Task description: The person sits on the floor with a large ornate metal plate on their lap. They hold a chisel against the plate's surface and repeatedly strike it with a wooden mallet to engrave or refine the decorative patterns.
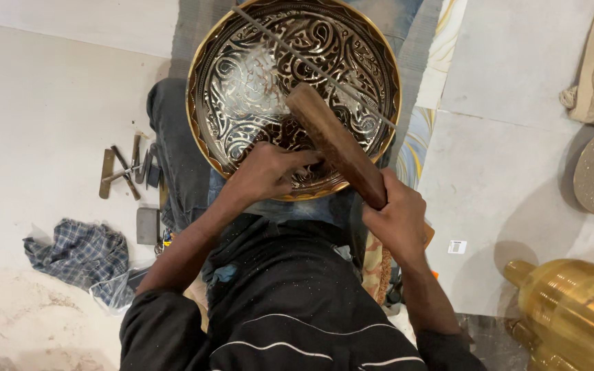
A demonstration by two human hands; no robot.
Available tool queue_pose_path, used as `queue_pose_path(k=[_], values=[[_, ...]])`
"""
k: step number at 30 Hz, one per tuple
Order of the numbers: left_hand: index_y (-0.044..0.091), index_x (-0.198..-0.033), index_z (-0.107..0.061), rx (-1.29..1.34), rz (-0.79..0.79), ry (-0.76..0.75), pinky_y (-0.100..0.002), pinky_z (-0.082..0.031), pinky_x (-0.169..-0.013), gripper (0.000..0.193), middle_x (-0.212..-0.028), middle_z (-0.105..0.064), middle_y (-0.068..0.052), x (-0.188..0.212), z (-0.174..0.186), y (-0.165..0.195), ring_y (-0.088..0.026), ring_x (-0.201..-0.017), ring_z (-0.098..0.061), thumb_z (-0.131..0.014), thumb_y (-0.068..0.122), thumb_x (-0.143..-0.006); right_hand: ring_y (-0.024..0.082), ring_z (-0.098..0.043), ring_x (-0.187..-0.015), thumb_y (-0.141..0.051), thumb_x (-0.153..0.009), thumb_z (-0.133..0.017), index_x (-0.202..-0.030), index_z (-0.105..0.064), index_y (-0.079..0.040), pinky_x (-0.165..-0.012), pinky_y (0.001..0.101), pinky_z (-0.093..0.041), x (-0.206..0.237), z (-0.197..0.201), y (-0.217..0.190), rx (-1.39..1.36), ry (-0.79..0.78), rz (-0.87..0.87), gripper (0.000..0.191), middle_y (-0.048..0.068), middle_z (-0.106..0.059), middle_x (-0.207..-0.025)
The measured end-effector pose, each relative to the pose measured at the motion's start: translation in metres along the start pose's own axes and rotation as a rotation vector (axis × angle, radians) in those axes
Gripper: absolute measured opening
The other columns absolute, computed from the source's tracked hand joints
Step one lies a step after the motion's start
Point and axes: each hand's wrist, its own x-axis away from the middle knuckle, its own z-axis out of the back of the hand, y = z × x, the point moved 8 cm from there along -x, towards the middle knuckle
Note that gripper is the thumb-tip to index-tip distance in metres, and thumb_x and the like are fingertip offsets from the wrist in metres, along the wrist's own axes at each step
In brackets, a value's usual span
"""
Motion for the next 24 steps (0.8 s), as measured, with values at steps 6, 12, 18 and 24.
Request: queue_pose_path(k=[6,12,18,24], values=[[-0.001,-0.116,-0.07,0.568,-0.175,0.612,-0.031,-0.069,-0.075,0.028,-0.104,-0.076,-0.015,0.037,0.05,0.004,-0.023,-0.085,-0.078,-0.066,-0.014,-0.092,0.011,-0.061,-0.075,0.006,-0.089,-0.078,-0.111,-0.062,0.003,-0.066,0.0286,-0.05,0.008,-0.009,0.028,-0.764,0.296,-0.081,0.027,0.006,-0.066,-0.097],[0.002,-0.098,-0.064,0.693,-0.174,1.138,-0.024,-0.045,-0.05,0.011,-0.081,-0.064,-0.007,0.104,0.109,-0.022,-0.011,-0.056,-0.056,-0.061,0.002,-0.087,0.013,-0.063,-0.061,0.009,-0.086,-0.07,-0.127,-0.06,0.005,-0.057,0.0274,-0.051,-0.012,-0.005,0.048,-1.011,0.396,-0.12,0.042,0.01,-0.069,-0.092],[0.003,-0.105,-0.058,0.708,0.163,1.124,-0.023,-0.036,-0.07,0.019,-0.09,-0.053,-0.003,0.089,0.138,-0.078,-0.011,-0.079,-0.046,-0.062,0.008,-0.087,0.014,-0.061,-0.066,0.007,-0.087,-0.075,-0.118,-0.065,0.008,-0.06,0.0282,-0.048,-0.059,0.004,0.046,-0.817,0.374,-0.048,0.032,0.011,-0.067,-0.089],[0.005,-0.143,-0.054,0.784,-0.053,0.629,-0.036,-0.046,-0.112,0.059,-0.14,-0.058,-0.01,0.009,0.153,-0.064,-0.023,-0.132,-0.055,-0.069,0.023,-0.088,0.017,-0.07,-0.08,0.006,-0.085,-0.08,-0.113,-0.065,0.008,-0.071,0.0314,-0.059,-0.087,0.0,0.045,-0.991,0.384,-0.133,0.032,0.01,-0.071,-0.098]])
